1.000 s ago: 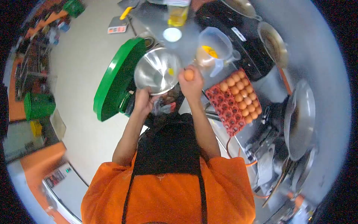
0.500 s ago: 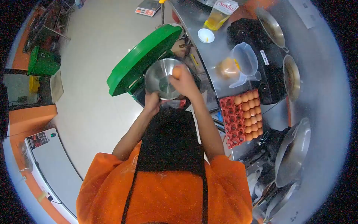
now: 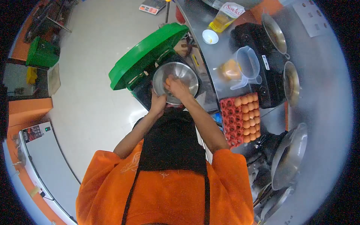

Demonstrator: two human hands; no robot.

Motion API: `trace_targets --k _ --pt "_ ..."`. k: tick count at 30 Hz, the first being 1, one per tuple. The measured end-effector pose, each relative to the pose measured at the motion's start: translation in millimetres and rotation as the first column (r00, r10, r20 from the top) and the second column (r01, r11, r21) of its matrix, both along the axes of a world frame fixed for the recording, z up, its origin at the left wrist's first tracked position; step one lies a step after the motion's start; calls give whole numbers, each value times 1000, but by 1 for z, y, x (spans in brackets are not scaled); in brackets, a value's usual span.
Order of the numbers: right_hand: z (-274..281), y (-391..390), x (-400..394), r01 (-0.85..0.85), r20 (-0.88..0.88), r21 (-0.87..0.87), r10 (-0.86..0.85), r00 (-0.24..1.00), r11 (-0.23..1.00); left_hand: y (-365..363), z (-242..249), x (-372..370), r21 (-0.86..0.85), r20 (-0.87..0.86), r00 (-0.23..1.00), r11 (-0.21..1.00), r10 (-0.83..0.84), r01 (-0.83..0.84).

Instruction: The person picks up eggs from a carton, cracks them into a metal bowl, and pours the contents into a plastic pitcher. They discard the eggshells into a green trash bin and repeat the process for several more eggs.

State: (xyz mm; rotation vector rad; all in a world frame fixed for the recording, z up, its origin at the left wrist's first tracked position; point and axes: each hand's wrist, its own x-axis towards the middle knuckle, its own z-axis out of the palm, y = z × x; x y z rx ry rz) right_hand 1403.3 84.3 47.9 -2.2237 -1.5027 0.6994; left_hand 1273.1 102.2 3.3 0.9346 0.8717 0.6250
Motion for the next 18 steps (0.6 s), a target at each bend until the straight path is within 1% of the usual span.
trace_targets --k 1,2,4,7,10,13,16,18 --pt "4 -1 -1 12 5 4 -12 1000 1000 -1 -3 1 42 8 1000 999 6 -6" --pt "6 -1 -1 17 1 -9 -17 1000 1000 -1 5 1 -17 7 1000 1000 -1 1" --pt "9 -1 -2 26 -8 -37 -26 1000 999 -1 39 -1 -136 6 1000 991 -15 15" --pt "2 -3 0 26 19 -46 -25 1000 999 -1 71 -1 -250 -25 1000 968 -4 -3" --pt "6 -4 0 17 14 -26 -17 1000 1000 -1 77 -1 -244 -64 997 969 -41 24" --pt "2 -5 0 28 48 -71 -25 999 997 0 81 -2 -272 -89 994 961 -65 38" --pt "3 -7 0 33 13 -33 -33 999 999 -3 82 0 -224 -83 996 975 -24 5" --pt "14 -7 -2 54 53 -84 -50 997 995 -4 80 0 -215 -75 997 977 -15 -1"
